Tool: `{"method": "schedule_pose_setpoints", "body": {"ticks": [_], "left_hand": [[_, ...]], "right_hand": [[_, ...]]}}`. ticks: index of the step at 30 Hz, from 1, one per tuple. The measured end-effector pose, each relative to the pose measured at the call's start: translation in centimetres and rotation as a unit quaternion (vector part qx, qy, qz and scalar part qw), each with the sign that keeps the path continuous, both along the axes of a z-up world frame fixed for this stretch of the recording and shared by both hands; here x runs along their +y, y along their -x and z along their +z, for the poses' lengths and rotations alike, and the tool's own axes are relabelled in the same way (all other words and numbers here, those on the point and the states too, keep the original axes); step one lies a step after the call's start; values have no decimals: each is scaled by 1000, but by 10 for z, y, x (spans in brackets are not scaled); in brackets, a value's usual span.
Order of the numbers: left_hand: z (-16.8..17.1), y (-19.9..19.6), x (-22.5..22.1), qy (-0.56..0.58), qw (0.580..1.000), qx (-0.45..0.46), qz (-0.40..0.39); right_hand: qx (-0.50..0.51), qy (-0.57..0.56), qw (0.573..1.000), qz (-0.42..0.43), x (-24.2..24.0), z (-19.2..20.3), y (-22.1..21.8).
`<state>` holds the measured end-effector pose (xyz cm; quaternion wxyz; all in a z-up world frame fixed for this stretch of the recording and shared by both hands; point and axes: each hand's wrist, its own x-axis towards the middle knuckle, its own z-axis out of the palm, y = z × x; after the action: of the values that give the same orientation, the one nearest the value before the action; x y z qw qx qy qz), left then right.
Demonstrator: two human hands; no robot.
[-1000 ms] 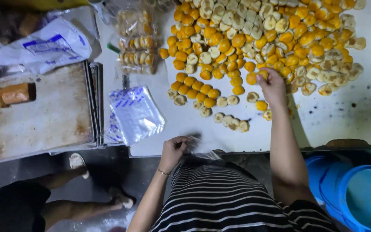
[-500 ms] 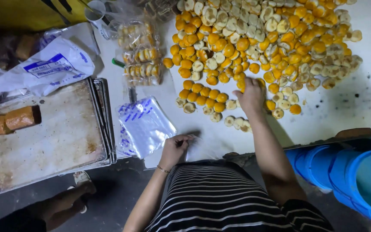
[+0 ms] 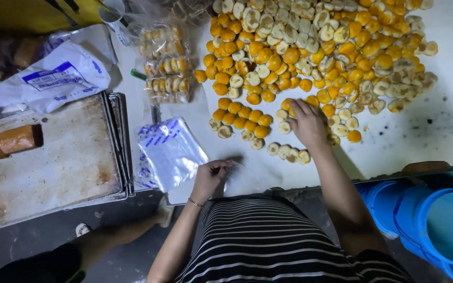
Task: The person is manually packing small, round, yellow food items from a large pile on a table into small clear plastic bags.
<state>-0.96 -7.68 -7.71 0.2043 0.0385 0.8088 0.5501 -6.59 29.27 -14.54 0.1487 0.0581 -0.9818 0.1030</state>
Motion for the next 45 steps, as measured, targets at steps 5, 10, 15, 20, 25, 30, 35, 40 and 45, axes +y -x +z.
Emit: {"method": "schedule_pose_setpoints", "body": {"ticks": [5,10,15,20,25,30,35,40,45], "left_hand": [[16,-27,31,-5,1000,-13,16],[17,-54,50,3,997,-23,68],[7,-71,65,-1,994,-28,103],[10,-76,72,8,995,-14,102],[12,-72,67,20,996,-14,86],[11,-57,56,30,997,-33,60],[13,-36,37,22,999,-14,26],[-34,-14,6,22,998,39,-45],[2,12,9,111,993,6,-46]], "right_hand": [[17,-98,993,63,7,-7,15],[18,52,997,59,17,-6,5],[141,-18,983,114,29,-27,10],[-9,388,921,-35,21,18,1],[148,201,968,-3,51,10,17],[100,-24,995,-12,51,-8,29],[59,230,971,-40,-4,54,22],[-68,258,964,-14,9,16,27],[83,407,908,-47,29,42,-15]]}}
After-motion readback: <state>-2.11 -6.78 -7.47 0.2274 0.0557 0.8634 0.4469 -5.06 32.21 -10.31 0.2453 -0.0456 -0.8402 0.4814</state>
